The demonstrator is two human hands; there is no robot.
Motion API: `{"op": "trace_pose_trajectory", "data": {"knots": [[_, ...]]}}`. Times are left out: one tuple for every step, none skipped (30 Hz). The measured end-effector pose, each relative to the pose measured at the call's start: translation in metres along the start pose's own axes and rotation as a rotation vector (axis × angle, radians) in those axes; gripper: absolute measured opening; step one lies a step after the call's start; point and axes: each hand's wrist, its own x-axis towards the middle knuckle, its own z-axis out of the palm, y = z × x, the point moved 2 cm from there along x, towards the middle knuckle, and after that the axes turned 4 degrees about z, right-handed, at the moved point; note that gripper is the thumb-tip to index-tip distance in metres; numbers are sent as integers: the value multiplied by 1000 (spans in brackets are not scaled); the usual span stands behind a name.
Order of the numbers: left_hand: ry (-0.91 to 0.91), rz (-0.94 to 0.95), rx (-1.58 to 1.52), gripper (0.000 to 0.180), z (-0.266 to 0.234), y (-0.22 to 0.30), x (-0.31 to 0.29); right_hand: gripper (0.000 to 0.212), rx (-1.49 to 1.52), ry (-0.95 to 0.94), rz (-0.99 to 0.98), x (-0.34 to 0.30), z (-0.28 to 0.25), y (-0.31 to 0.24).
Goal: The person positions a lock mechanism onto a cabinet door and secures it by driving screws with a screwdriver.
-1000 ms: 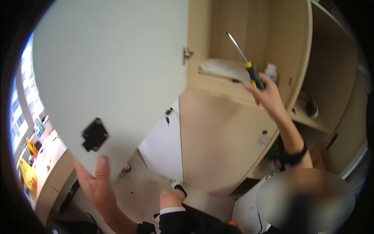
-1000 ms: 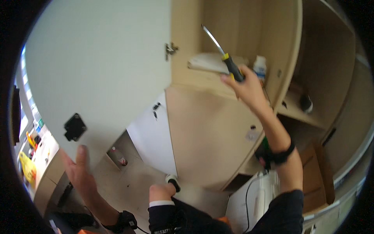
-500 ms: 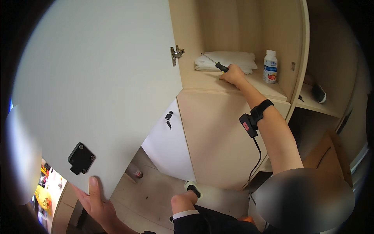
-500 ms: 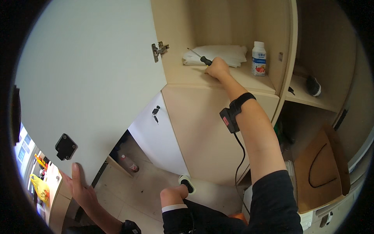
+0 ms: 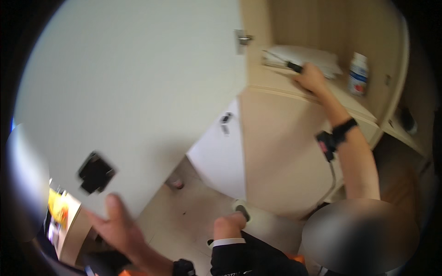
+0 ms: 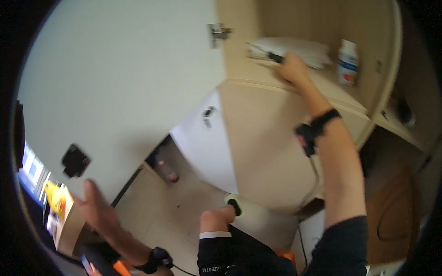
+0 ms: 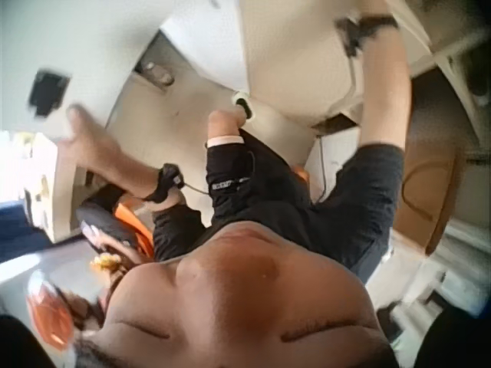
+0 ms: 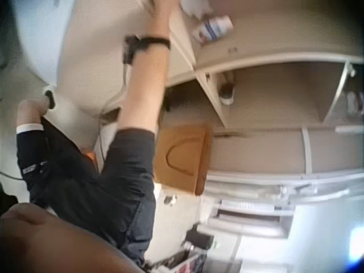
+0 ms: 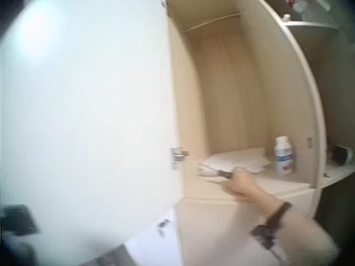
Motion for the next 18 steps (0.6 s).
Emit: {"op": "trace_pose_trajectory", "data": {"knots": [[-23, 24, 34, 58, 4, 4, 2, 29, 64, 84, -52, 2, -2, 6], [-42, 42, 74, 56, 14, 11, 0, 30, 115, 3, -10, -2, -10, 3], [-55, 58, -50, 55, 26, 18, -3, 32, 178, 115, -37, 1, -15, 20], [-78, 91, -145, 54, 33, 31, -3, 36, 333, 174, -34, -8, -22, 21], [-53, 117, -201, 54, 34, 36, -4, 39, 422, 333, -143, -4, -28, 32], [-32, 147, -216, 53, 31, 38, -7, 31, 626, 162, 4, -37, -36, 6], [-29, 170, -191, 53, 27, 41, -8, 25, 844, 64, 8, -52, -32, -2], [68, 286, 30, 48, 17, 44, -13, 22, 1062, -13, -37, -80, -34, -19], [59, 494, 353, 46, 9, 49, -24, 20, 1215, 13, -78, -106, -37, -28], [38, 682, 673, 43, 1, 54, -39, 18, 1354, -52, -109, -140, -50, -40], [-153, 643, 472, 39, 5, 55, -53, 21, 1485, -65, -103, -173, -58, -40], [-350, 575, 319, 36, 19, 59, -63, 25, 1623, -180, -125, -210, -54, -48], [-538, 468, 198, 33, 32, 63, -72, 28, 1680, -241, 20, -251, -46, -63], [-693, 333, 81, 32, 46, 67, -79, 34, 1791, -443, 25, -286, -33, -66], [-755, 310, 81, 33, 55, 62, -89, 42, 1844, -520, 138, -316, -22, -67], [-810, 282, 68, 35, 58, 54, -105, 48, 1836, -667, 231, -342, -15, -63], [-799, 252, 54, 34, 62, 48, -118, 35, 1848, -735, 210, -356, -12, -57], [-810, 237, 55, 33, 63, 44, -127, 24, 1887, -794, 194, -366, -7, -52]]}}
